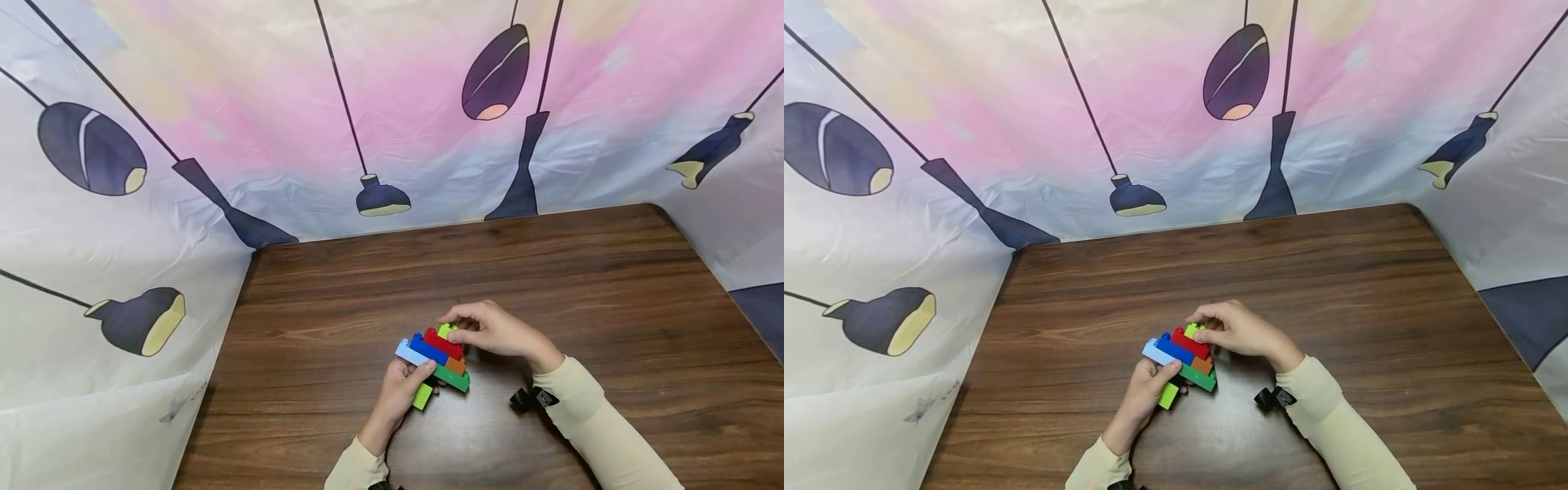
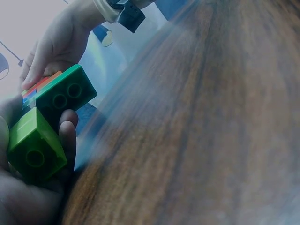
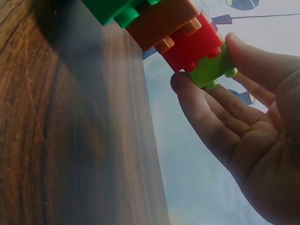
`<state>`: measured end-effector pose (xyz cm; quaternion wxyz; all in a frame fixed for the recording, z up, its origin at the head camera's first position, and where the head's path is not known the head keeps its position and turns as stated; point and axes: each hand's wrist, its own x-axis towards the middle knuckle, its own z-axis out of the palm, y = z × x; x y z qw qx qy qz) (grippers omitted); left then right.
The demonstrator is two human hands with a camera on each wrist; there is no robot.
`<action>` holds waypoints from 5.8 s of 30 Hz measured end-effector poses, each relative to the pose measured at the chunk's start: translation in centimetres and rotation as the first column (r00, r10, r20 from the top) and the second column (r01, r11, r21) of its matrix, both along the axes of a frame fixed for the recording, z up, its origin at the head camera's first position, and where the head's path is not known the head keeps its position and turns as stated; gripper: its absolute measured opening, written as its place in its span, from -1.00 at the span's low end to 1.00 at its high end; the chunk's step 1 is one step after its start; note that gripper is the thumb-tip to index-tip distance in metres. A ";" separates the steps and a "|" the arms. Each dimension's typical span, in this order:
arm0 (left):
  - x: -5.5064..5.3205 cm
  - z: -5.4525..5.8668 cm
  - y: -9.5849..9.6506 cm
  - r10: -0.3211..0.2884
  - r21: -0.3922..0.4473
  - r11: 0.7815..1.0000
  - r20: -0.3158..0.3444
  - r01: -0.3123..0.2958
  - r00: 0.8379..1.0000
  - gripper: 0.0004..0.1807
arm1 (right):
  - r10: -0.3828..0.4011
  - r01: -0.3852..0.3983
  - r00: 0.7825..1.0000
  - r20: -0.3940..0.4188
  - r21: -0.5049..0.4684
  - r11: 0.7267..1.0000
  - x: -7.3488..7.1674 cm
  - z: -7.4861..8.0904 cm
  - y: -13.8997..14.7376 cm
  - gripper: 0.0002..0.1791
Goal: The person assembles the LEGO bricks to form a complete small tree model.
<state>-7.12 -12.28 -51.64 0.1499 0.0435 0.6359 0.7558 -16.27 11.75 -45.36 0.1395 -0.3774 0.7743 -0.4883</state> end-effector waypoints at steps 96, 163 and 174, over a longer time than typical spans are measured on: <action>-0.7 -0.2 -1.8 0.089 -0.083 0.988 -0.379 -0.130 0.921 -0.64 | -0.079 0.078 0.997 0.010 0.039 0.996 1.9 -1.1 5.6 -0.48; -0.7 0.0 -1.2 0.080 -0.235 0.961 -0.257 -0.142 0.963 -0.58 | -0.271 0.265 0.960 0.070 0.087 0.960 1.0 -4.3 5.3 -0.48; -1.0 -0.1 -1.7 0.059 -0.259 0.959 -0.220 -0.117 0.974 -0.60 | -0.251 0.241 0.964 0.084 0.114 0.964 0.9 -4.5 5.2 -0.42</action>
